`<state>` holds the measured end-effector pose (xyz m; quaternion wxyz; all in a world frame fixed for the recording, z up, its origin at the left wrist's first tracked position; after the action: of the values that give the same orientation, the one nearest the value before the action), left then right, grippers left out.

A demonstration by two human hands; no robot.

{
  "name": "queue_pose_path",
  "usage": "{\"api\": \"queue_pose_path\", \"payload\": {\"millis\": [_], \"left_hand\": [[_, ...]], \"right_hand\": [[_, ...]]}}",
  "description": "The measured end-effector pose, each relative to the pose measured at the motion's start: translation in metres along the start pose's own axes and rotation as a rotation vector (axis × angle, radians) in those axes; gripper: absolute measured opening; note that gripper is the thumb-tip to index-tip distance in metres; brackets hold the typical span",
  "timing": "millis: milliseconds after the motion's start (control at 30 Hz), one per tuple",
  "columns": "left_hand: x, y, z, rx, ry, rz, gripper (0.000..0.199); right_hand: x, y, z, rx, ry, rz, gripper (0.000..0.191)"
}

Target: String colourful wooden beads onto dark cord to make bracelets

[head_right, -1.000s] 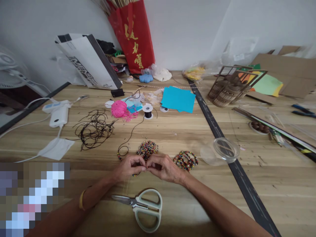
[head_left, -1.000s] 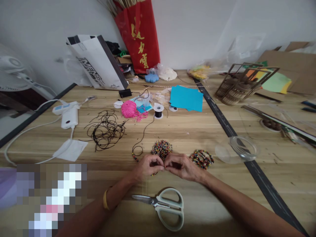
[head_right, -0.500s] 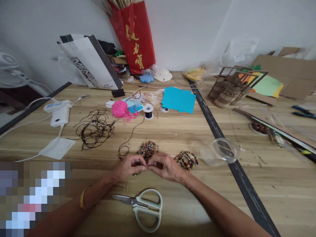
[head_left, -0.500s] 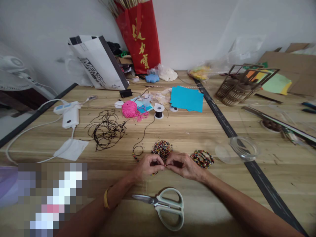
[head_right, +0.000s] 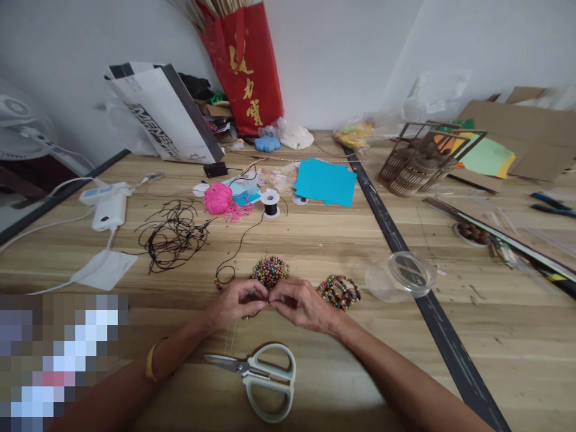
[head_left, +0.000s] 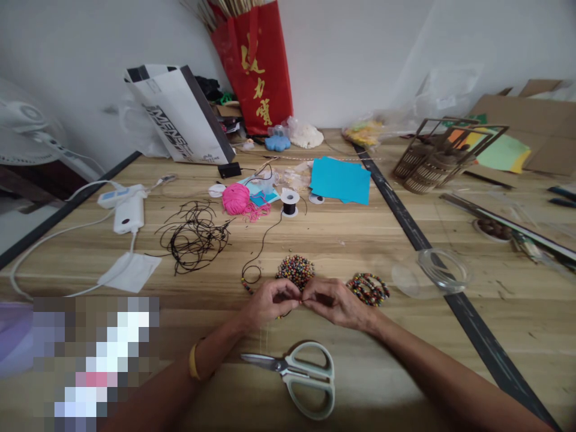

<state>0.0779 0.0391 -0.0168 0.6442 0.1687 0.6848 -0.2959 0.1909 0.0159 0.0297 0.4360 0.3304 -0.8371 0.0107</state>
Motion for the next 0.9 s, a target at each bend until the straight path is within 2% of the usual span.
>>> {"api": "queue_pose_path", "payload": {"millis": [300, 667, 767, 900], "left_hand": [[-0.001, -0.002, 0.002, 0.049, -0.083, -0.054, 0.025], [0.001, 0.001, 0.000, 0.054, 0.013, 0.031, 0.023], [-0.001, 0.001, 0.001, 0.056, -0.014, 0.025, 0.025], [0.002, 0.000, 0.000, 0.046, -0.057, -0.034, 0.029]], "right_hand": [[0.004, 0.002, -0.002, 0.017, 0.026, 0.011, 0.010], [0.007, 0.003, -0.004, 0.016, 0.016, 0.011, 0.006], [0.025, 0.003, -0.012, 0.017, 0.024, 0.013, 0.006], [0.069, -0.004, -0.018, 0.150, 0.189, 0.021, 0.017]]}}
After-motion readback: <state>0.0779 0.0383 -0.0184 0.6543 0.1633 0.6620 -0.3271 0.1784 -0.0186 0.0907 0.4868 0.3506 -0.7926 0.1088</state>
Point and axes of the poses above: each hand's wrist, its own y-axis towards the middle knuckle, its own z-axis out of the palm, x = y × z, the point moved 8 cm from there along y, towards the middle knuckle, and after that the axes turned 6 degrees about -y, right-handed, at the moved point
